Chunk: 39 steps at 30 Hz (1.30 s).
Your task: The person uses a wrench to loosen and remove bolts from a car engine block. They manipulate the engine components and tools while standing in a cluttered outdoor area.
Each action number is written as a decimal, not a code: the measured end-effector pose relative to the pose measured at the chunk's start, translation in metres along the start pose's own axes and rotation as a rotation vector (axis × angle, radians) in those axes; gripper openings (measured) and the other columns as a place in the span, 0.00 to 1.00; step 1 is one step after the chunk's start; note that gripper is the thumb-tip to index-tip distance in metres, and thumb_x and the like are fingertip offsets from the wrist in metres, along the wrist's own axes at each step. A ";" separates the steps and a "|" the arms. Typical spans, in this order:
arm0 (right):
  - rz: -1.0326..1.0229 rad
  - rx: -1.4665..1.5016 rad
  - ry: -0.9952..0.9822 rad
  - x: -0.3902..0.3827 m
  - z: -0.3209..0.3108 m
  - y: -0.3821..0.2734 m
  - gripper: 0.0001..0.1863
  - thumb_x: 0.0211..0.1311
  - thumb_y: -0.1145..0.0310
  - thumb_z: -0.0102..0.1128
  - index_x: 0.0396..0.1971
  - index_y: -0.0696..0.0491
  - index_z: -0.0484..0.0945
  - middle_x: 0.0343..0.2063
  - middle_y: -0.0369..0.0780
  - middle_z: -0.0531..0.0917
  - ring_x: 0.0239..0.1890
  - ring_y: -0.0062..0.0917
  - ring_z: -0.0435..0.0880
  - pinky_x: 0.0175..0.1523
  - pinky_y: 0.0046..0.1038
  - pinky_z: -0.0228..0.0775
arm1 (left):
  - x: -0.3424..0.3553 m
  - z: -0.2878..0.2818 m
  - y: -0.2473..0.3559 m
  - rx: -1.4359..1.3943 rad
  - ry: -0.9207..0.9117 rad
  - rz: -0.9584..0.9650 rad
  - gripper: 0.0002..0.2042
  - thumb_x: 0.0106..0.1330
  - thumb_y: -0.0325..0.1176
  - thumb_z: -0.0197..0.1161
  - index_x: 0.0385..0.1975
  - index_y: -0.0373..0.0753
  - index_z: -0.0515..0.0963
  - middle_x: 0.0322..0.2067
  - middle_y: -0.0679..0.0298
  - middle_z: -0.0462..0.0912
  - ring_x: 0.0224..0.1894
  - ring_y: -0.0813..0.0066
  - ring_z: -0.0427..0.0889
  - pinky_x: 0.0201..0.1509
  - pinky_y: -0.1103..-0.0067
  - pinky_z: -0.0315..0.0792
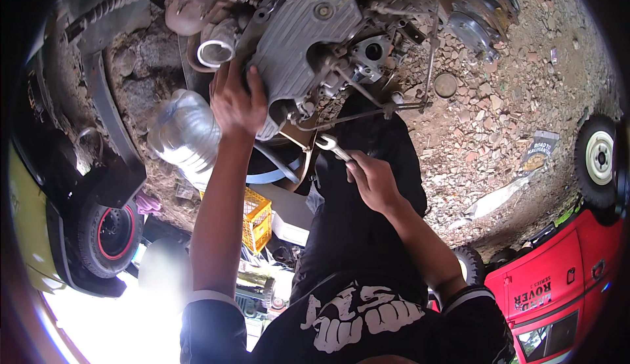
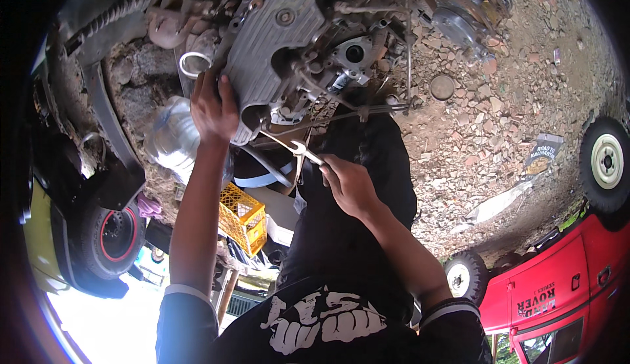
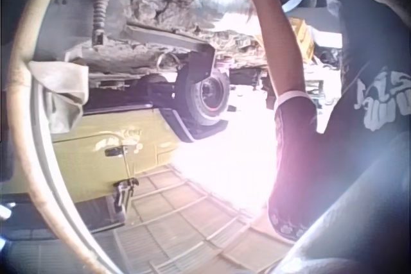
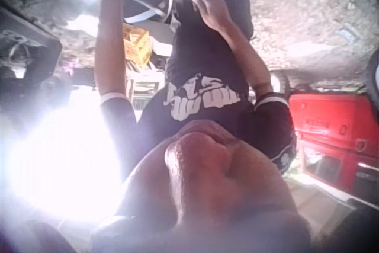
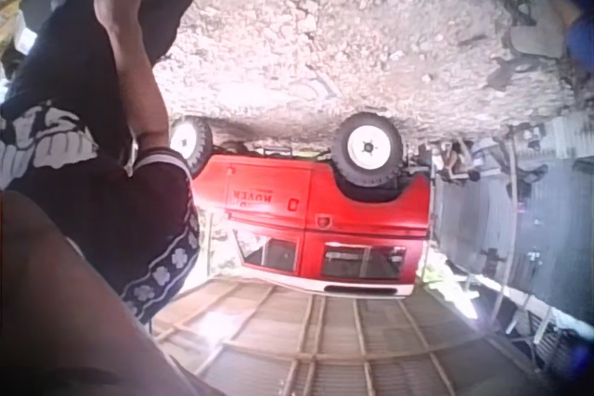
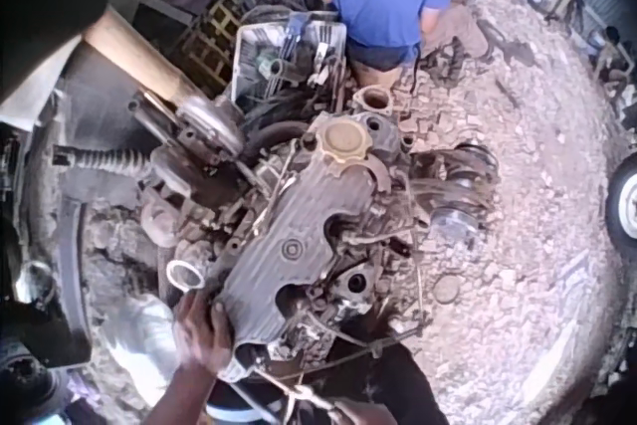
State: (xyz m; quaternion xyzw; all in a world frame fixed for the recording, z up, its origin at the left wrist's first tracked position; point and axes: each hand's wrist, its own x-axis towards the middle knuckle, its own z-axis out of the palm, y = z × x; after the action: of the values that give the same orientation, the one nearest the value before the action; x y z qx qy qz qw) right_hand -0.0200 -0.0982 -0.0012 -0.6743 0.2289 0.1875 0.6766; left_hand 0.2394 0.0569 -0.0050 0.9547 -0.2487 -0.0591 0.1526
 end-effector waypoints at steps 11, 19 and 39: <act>0.073 0.210 0.123 0.044 0.064 0.017 0.12 0.76 0.65 0.50 0.42 0.58 0.78 0.15 0.32 0.71 0.18 0.14 0.67 0.25 0.23 0.62 | -0.006 0.002 0.003 0.014 0.127 -0.108 0.14 0.63 0.41 0.58 0.43 0.43 0.83 0.37 0.51 0.84 0.40 0.46 0.83 0.48 0.61 0.77; 0.166 0.856 0.084 0.038 0.117 0.022 0.16 0.75 0.52 0.50 0.35 0.49 0.67 0.17 0.28 0.64 0.14 0.09 0.58 0.18 0.15 0.50 | -0.008 -0.002 0.007 0.023 0.087 -0.126 0.17 0.67 0.43 0.55 0.47 0.41 0.81 0.38 0.47 0.84 0.41 0.44 0.83 0.48 0.59 0.76; 0.264 0.934 0.457 0.039 0.169 -0.040 0.17 0.75 0.49 0.48 0.44 0.48 0.71 0.18 0.26 0.63 0.16 0.07 0.55 0.17 0.14 0.47 | -0.005 0.003 0.003 0.128 -0.084 -0.138 0.21 0.68 0.47 0.49 0.50 0.38 0.77 0.47 0.49 0.79 0.55 0.53 0.78 0.63 0.56 0.65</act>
State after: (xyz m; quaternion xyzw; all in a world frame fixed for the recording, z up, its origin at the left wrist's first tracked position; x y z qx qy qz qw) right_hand 0.0448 0.0680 0.0075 -0.2907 0.5122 -0.0023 0.8082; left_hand 0.2335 0.0561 -0.0064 0.9740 -0.1918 -0.0933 0.0761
